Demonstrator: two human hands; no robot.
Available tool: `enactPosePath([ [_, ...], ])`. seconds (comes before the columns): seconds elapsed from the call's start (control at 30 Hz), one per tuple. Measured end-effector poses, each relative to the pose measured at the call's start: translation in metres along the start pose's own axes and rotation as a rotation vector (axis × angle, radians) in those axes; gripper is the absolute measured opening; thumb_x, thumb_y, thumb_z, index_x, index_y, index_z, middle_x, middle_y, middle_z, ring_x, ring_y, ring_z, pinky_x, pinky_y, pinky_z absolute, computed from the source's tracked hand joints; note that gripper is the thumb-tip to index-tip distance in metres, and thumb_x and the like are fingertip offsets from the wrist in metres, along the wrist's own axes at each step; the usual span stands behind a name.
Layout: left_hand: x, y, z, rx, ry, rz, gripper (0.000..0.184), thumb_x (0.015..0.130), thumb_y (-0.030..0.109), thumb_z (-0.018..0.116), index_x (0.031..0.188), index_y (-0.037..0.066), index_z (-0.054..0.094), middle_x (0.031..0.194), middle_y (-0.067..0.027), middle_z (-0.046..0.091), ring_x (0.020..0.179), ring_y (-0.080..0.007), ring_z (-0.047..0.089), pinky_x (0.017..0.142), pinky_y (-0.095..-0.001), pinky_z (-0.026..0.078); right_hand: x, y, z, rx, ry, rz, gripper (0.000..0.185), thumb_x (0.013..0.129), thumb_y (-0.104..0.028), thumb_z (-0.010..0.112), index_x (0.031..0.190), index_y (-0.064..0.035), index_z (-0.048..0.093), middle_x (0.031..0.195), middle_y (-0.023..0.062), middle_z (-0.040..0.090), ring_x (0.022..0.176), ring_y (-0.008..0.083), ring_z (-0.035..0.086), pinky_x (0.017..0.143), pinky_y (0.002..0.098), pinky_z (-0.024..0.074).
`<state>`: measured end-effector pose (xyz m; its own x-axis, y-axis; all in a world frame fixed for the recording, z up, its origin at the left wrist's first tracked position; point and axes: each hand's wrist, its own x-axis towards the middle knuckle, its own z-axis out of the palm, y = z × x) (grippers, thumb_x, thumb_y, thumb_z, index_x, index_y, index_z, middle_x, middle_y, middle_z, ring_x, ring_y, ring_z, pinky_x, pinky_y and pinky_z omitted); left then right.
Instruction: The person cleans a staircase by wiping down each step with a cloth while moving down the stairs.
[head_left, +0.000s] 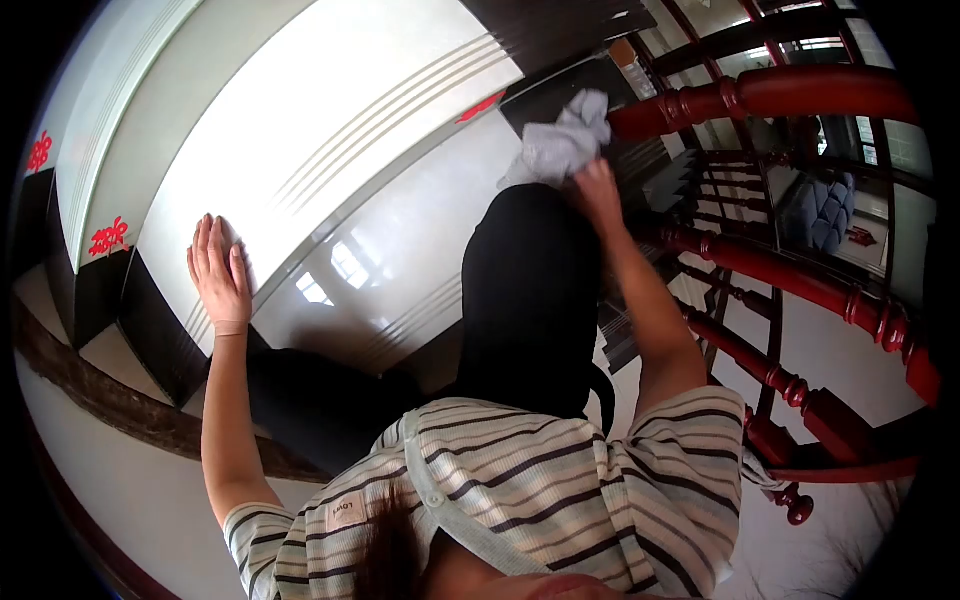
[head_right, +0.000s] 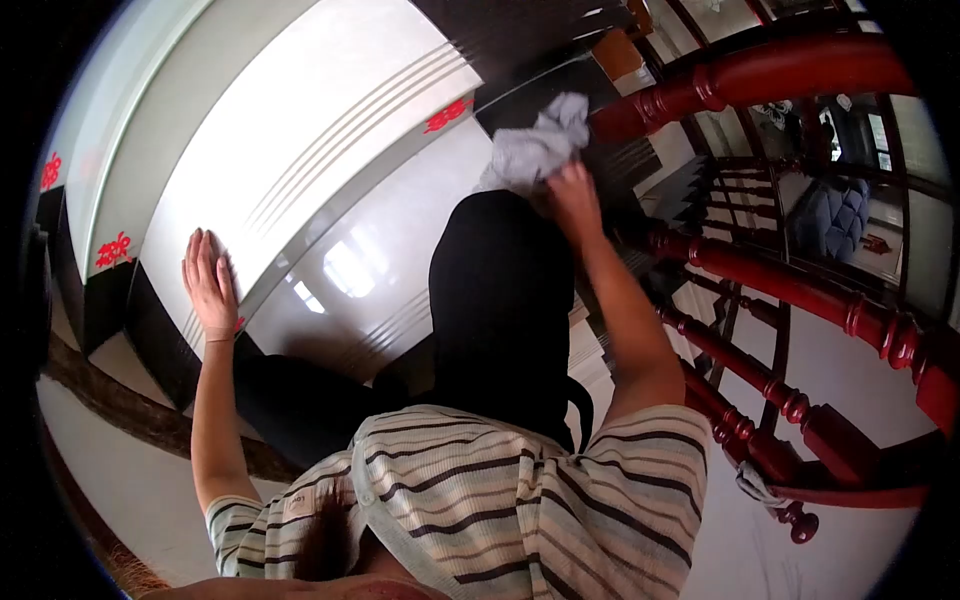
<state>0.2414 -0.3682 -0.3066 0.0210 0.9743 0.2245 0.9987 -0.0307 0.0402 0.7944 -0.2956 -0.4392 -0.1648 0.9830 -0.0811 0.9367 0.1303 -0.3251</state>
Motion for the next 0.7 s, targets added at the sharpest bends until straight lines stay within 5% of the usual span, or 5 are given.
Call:
enactPosePath([
  [0.17, -0.001, 0.002, -0.002, -0.004, 0.013, 0.005, 0.045, 0.096, 0.03, 0.038, 0.137, 0.01, 0.041, 0.142, -0.0091, 0.039, 0.135, -0.0234, 0.032, 0.112, -0.0412, 0.017, 0.113, -0.003, -0.012, -0.065, 0.544, -0.047, 0.044, 0.083, -0.019, 0.057, 0.122, -0.001, 0.052, 0.137, 0.0222, 0.039, 0.127, 0.0406, 0.034, 0.106, 0.0467, 0.0298],
  [0.3, -0.002, 0.003, -0.002, 0.047, 0.028, 0.005, 0.045, 0.097, 0.031, 0.036, 0.137, 0.011, 0.041, 0.142, -0.0085, 0.039, 0.134, -0.0232, 0.032, 0.112, -0.0414, 0.018, 0.146, -0.02, 0.019, 0.026, 0.541, 0.179, 0.051, 0.082, -0.021, 0.057, 0.128, -0.0011, 0.047, 0.139, 0.0241, 0.036, 0.128, 0.0419, 0.032, 0.108, 0.0468, 0.0258],
  [0.47, -0.002, 0.001, -0.001, 0.081, -0.006, -0.023, 0.048, 0.097, 0.034, 0.034, 0.139, 0.013, 0.038, 0.145, -0.0067, 0.036, 0.136, -0.0208, 0.029, 0.113, -0.0414, 0.015, 0.08, -0.067, 0.021, -0.095, 0.278, -0.181, 0.044, 0.083, -0.021, 0.057, 0.12, 0.0015, 0.049, 0.131, 0.0236, 0.044, 0.125, 0.0392, 0.037, 0.106, 0.0455, 0.0291],
  [0.6, -0.003, 0.0, 0.0, 0.077, -0.003, -0.037, 0.047, 0.097, 0.036, 0.035, 0.138, 0.015, 0.039, 0.144, -0.006, 0.037, 0.136, -0.0204, 0.029, 0.114, -0.0441, 0.013, 0.11, -0.021, -0.003, 0.524, 0.512, 0.32, 0.032, 0.089, -0.016, 0.051, 0.112, 0.006, 0.05, 0.11, 0.0233, 0.058, 0.1, 0.0353, 0.057, 0.092, 0.0421, 0.0435],
  [0.7, -0.004, 0.0, 0.0, 0.072, 0.009, -0.04, 0.046, 0.097, 0.036, 0.035, 0.137, 0.015, 0.041, 0.144, -0.0062, 0.037, 0.136, -0.0204, 0.029, 0.113, -0.0441, 0.014, 0.147, -0.039, -0.069, 1.681, 0.68, 0.435, 0.047, 0.094, -0.032, 0.03, 0.127, -0.0012, 0.044, 0.128, 0.0165, 0.048, 0.119, 0.0321, 0.048, 0.1, 0.0455, 0.0408],
])
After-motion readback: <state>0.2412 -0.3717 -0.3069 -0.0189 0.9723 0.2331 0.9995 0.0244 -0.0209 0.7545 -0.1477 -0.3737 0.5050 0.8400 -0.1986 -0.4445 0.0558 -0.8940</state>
